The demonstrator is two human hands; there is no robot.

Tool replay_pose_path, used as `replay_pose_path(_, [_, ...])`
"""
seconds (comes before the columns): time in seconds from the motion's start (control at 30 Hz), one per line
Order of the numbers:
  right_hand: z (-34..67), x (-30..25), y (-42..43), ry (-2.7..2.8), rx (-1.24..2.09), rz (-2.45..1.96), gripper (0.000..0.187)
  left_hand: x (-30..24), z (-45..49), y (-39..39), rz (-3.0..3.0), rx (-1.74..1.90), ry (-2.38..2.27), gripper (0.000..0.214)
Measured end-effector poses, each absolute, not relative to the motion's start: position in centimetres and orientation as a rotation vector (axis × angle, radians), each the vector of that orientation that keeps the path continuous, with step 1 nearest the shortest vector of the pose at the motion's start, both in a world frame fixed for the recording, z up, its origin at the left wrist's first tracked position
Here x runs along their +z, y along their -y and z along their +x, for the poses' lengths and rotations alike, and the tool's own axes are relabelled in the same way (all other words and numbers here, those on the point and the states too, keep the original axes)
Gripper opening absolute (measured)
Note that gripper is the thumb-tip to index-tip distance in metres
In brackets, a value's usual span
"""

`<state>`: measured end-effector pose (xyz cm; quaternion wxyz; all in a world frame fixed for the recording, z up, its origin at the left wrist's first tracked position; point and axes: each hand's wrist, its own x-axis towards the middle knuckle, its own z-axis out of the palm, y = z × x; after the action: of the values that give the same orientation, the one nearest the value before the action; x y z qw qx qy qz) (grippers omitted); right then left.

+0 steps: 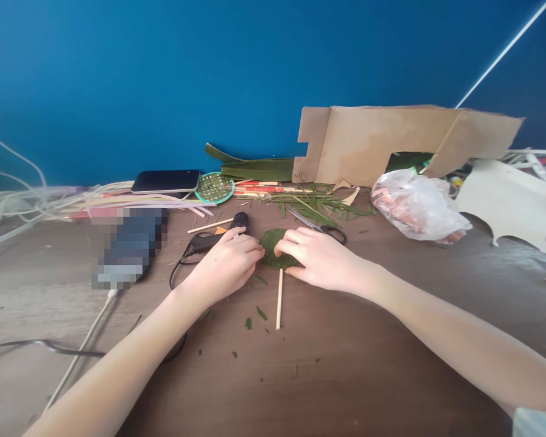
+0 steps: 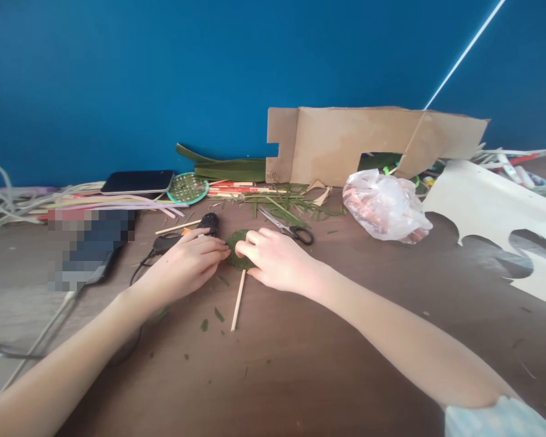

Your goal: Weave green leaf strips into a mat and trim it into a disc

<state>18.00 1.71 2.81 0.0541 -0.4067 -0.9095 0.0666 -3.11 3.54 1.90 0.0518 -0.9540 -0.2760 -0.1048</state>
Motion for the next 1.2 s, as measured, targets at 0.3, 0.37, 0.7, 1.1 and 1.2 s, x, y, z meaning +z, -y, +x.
replay_pose_path(0.3, [17.2,3.6,-0.6,2.864,-0.066,-1.306,0.012,1.8,-3.0,-3.5,-2.913,-0.311,0.883,0.027])
replay_pose_path(0.37, [17.2,3.5,-0.6,2.871,-0.088,-1.32,0.011,1.8,-2.9,-3.5,-2.912,-0.311,0.884,0.027])
replay_pose_path(0.7, [17.6,3.7,-0.5,2.873,-0.028,-1.314,0.018,1.8,-2.9,-3.5,-2.907,-0.317,0.893,0.025])
replay_pose_path(1.1, [19.7,4.6,-2.9,2.338,0.574,-1.407,0.006,1.8,-3.0,-3.5,-2.876,-0.361,0.854,0.027])
replay_pose_path(1.2, [20.3,3.9,-3.7,2.135,0.31,-1.604,0.004,1.8,-3.1,-3.5,-2.874,-0.353,0.852,0.028])
